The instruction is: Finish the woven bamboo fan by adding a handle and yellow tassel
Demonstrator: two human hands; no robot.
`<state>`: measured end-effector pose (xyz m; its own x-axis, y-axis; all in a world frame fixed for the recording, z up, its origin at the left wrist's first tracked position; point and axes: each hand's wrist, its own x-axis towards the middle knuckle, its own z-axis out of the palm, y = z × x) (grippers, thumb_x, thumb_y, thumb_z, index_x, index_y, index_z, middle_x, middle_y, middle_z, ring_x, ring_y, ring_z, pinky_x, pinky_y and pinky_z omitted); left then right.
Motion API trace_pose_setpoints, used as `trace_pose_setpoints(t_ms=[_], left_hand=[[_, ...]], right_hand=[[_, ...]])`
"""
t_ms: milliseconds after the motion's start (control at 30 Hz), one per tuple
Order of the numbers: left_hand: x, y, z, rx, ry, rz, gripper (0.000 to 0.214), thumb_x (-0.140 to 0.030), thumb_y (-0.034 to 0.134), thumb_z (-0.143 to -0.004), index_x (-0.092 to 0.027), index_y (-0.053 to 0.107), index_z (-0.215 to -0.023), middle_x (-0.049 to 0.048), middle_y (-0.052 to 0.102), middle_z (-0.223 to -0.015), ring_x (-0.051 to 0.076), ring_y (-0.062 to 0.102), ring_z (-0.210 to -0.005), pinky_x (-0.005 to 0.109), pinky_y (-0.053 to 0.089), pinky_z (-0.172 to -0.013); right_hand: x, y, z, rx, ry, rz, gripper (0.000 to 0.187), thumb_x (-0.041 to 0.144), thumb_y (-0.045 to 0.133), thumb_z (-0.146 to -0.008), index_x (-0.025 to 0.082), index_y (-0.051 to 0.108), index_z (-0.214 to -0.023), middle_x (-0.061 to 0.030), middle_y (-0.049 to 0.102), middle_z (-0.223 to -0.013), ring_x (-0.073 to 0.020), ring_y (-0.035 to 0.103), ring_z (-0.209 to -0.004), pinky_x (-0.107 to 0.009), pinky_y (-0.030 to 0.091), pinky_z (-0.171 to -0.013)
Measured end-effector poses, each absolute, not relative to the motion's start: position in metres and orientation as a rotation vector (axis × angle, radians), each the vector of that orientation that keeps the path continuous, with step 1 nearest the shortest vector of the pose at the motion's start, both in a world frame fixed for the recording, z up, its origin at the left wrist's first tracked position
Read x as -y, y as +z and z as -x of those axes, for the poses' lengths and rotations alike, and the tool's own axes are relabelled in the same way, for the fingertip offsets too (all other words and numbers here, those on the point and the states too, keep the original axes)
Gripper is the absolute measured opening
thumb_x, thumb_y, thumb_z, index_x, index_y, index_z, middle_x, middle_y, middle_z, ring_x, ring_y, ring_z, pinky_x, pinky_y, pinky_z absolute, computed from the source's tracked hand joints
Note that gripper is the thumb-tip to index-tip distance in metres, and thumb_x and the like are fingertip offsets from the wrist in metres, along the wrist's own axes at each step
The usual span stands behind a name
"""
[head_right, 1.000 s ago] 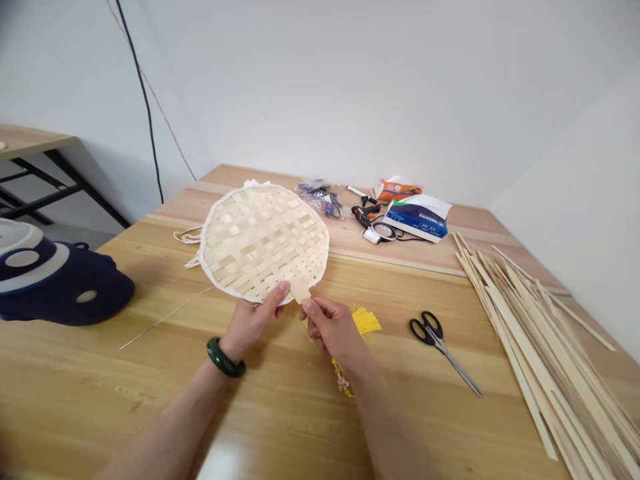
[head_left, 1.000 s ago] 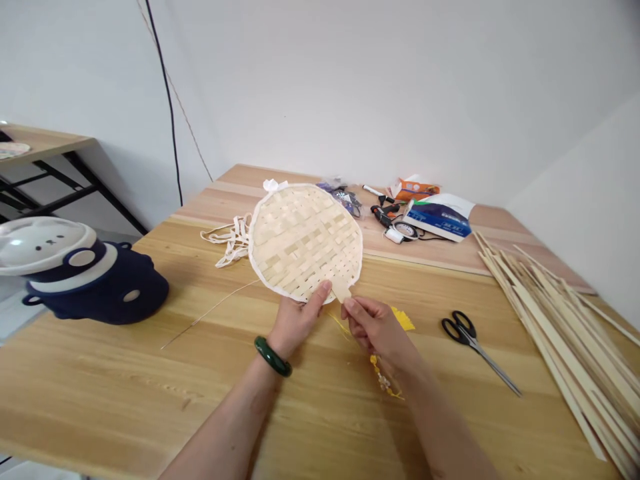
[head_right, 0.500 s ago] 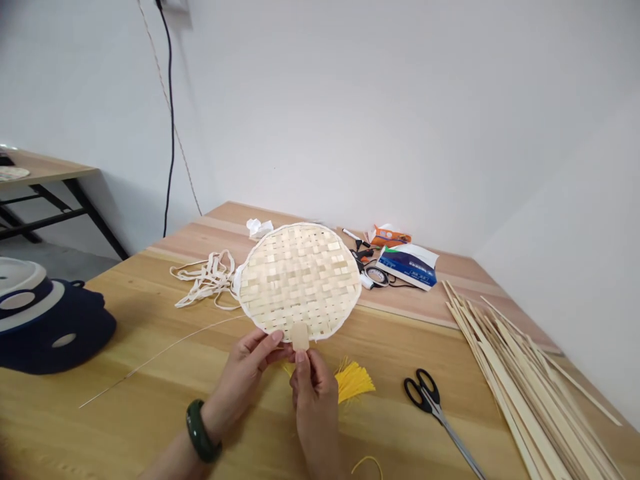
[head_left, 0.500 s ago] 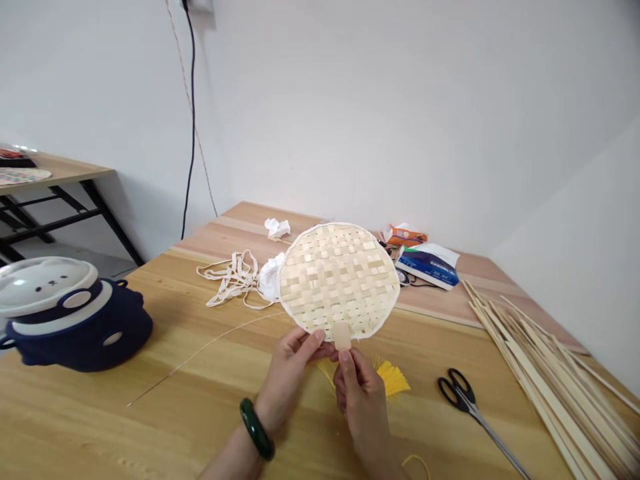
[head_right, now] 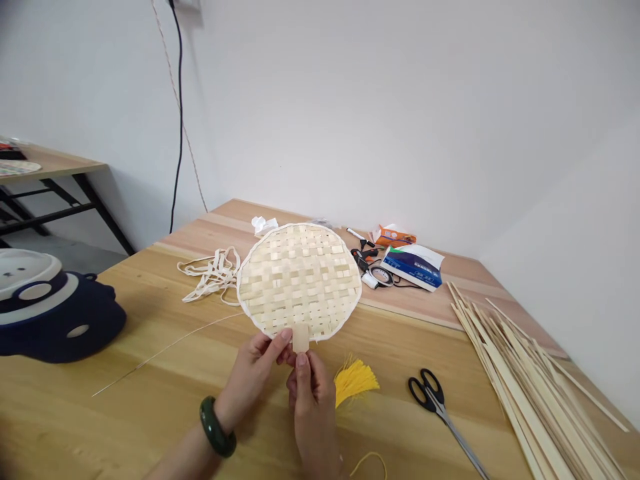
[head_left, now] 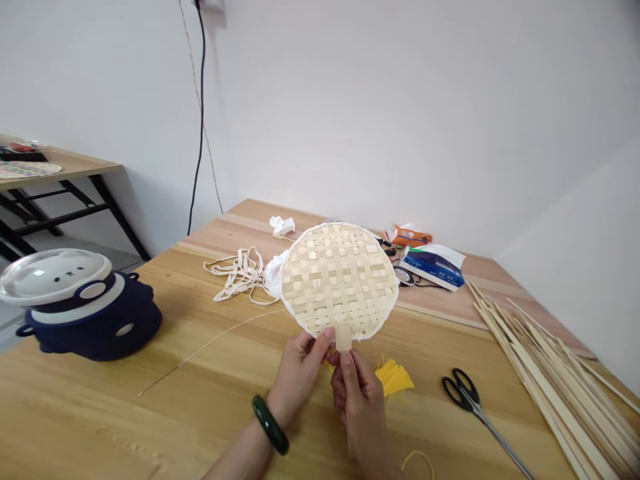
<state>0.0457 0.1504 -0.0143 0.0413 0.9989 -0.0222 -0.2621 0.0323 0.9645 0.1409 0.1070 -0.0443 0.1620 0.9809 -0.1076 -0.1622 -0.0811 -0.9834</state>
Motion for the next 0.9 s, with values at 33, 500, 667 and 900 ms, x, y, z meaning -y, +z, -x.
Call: trace_pose_setpoints(t_ms=[33,500,667,900], left_hand=[[-0.1504,-0.014,-0.0451,-0.989,1.29,-0.994,0.046,-0.058,0.069,-0.071,-0.018,0.053,-0.057,-0.003,0.05,-0.05,0.011,0.049,-0.05,0.024,0.041,-0.052],[-0.1503,-0.0194,-0.0389,-1.043,1.33,-0.965,0.042,-0.055,0.069,-0.075,-0.017,0.059,-0.06,-0.0018,0.057,-0.049,0.013,0.056,-0.048,0.024,0.046,-0.052],[-0.1552,-0.0194,-0.037,-0.844,1.376,-0.72,0.042,-0.054,0.062,-0.083,-0.014,0.073,-0.088,0.0093,0.076,-0.089,0.022,0.071,-0.083,0.031,0.056,-0.077],[-0.1575,-0.02,-0.0356,-0.89,1.367,-0.672,0.035,-0.049,0.072,-0.076,-0.016,0.068,-0.063,0.0015,0.07,-0.063,0.018,0.069,-0.062,0.03,0.058,-0.069]], right_hand=[[-0.1055,-0.0432,-0.1396,0.935,1.248,1.227,0.048,0.068,0.056,-0.082,0.021,0.048,-0.074,0.0095,0.028,-0.054,-0.0057,0.019,-0.043,-0.018,0.016,-0.035],[-0.099,-0.0469,-0.1332,1.011,1.26,1.183,0.044,0.064,0.047,-0.089,0.022,0.044,-0.075,0.0102,0.03,-0.055,-0.0041,0.02,-0.038,-0.016,0.021,-0.032],[-0.1016,-0.0436,-0.1345,1.001,1.241,1.213,0.047,0.068,0.047,-0.087,0.021,0.048,-0.081,0.0107,0.029,-0.054,-0.0049,0.021,-0.04,-0.016,0.022,-0.032],[-0.1026,-0.0396,-0.1382,1.006,1.222,1.255,0.044,0.065,0.049,-0.087,0.021,0.049,-0.081,0.0097,0.031,-0.056,-0.0053,0.023,-0.04,-0.016,0.025,-0.031]])
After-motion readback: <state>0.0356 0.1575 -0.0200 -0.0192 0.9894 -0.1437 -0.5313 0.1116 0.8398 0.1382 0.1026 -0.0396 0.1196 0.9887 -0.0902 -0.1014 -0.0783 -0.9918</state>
